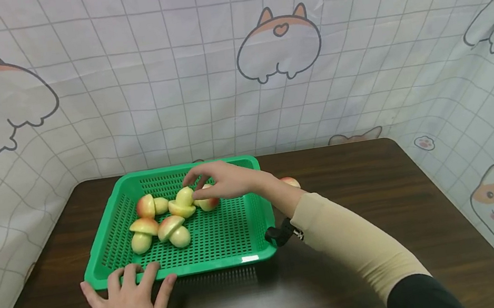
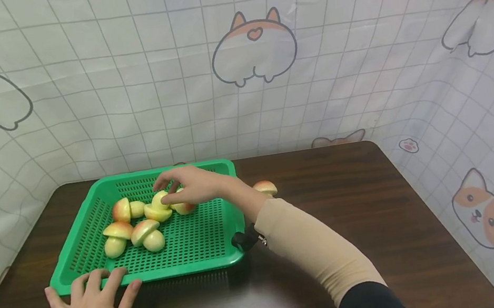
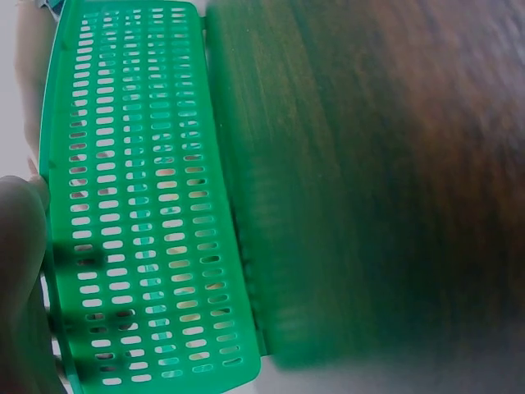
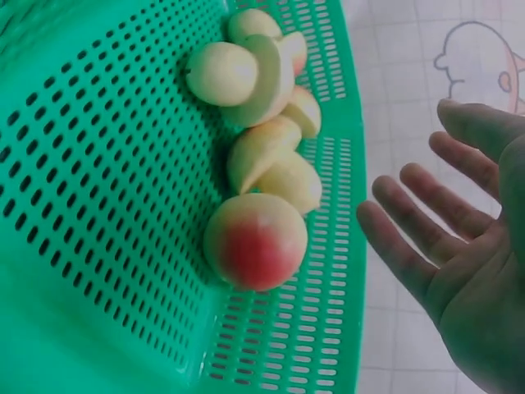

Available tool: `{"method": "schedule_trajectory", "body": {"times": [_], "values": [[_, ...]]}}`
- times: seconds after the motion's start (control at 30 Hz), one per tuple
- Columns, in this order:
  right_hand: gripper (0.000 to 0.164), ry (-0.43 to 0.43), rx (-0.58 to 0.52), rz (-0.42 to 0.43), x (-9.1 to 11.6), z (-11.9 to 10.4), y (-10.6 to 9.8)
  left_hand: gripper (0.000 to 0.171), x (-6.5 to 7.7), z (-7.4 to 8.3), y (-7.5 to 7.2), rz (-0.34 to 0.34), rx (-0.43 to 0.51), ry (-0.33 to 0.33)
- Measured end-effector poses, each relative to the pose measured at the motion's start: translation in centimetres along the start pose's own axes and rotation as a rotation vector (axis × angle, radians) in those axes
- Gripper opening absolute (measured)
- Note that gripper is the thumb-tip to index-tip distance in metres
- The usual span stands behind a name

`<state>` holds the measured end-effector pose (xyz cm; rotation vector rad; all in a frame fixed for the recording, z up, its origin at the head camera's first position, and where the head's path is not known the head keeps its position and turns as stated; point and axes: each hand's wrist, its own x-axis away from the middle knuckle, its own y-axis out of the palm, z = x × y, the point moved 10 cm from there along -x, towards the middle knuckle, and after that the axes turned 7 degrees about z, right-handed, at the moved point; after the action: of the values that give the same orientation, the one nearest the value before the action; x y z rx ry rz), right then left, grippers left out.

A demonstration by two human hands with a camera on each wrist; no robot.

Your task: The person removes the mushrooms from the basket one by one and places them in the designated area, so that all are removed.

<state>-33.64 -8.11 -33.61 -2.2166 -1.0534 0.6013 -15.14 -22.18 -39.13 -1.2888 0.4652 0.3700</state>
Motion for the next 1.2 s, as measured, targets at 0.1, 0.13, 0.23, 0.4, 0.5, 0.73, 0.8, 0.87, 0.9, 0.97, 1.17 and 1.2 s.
{"method": "schedule_trajectory", "body": {"times": [0.1,0.13,0.23,0.4,0.5,0.73,0.8,0.87,0.9,0.97,1.17,1.2], "values": [[0.035,0.01,0.003,0.001,-0.4,0.1,0.1,0.045,0.0,0.0,0.0,-0.007,-0.001,-0.003],[0.035,0.013,0.003,0.001,-0.5,0.2,0.1,0.046,0.0,0.0,0.1,-0.01,-0.002,-0.004],[0.036,0.026,0.004,0.0,-0.9,0.4,0.2,0.046,-0.1,0.0,0.1,-0.014,-0.002,-0.006],[0.035,0.059,0.0,-0.002,-1.5,1.4,0.6,0.046,0.0,0.0,0.1,-0.014,-0.005,-0.004],[0.034,0.088,0.006,0.003,-1.9,2.2,0.7,0.046,0.0,0.0,0.1,-0.01,-0.006,-0.004],[0.036,0.166,0.049,0.039,-2.3,4.0,0.4,0.045,0.0,0.0,0.1,0.004,-0.001,0.0],[0.036,0.187,0.071,0.048,-2.4,4.4,0.3,0.045,0.0,0.0,0.0,0.008,0.003,0.0],[0.036,0.208,0.088,0.05,-2.5,4.8,0.3,0.044,0.0,0.0,0.0,0.011,0.005,0.001],[0.036,0.217,0.095,0.046,-2.6,5.0,0.3,0.044,0.0,0.0,-0.1,0.012,0.005,0.001],[0.036,0.236,0.109,0.034,-2.6,5.3,0.5,0.044,0.0,0.0,-0.1,0.013,0.005,0.0],[0.038,0.279,0.146,-0.038,-2.8,6.1,1.5,0.043,0.0,0.1,-0.1,0.017,0.006,0.001],[0.038,0.281,0.156,-0.046,-2.9,6.1,1.7,0.043,0.0,0.1,-0.1,0.018,0.006,0.001]]}}
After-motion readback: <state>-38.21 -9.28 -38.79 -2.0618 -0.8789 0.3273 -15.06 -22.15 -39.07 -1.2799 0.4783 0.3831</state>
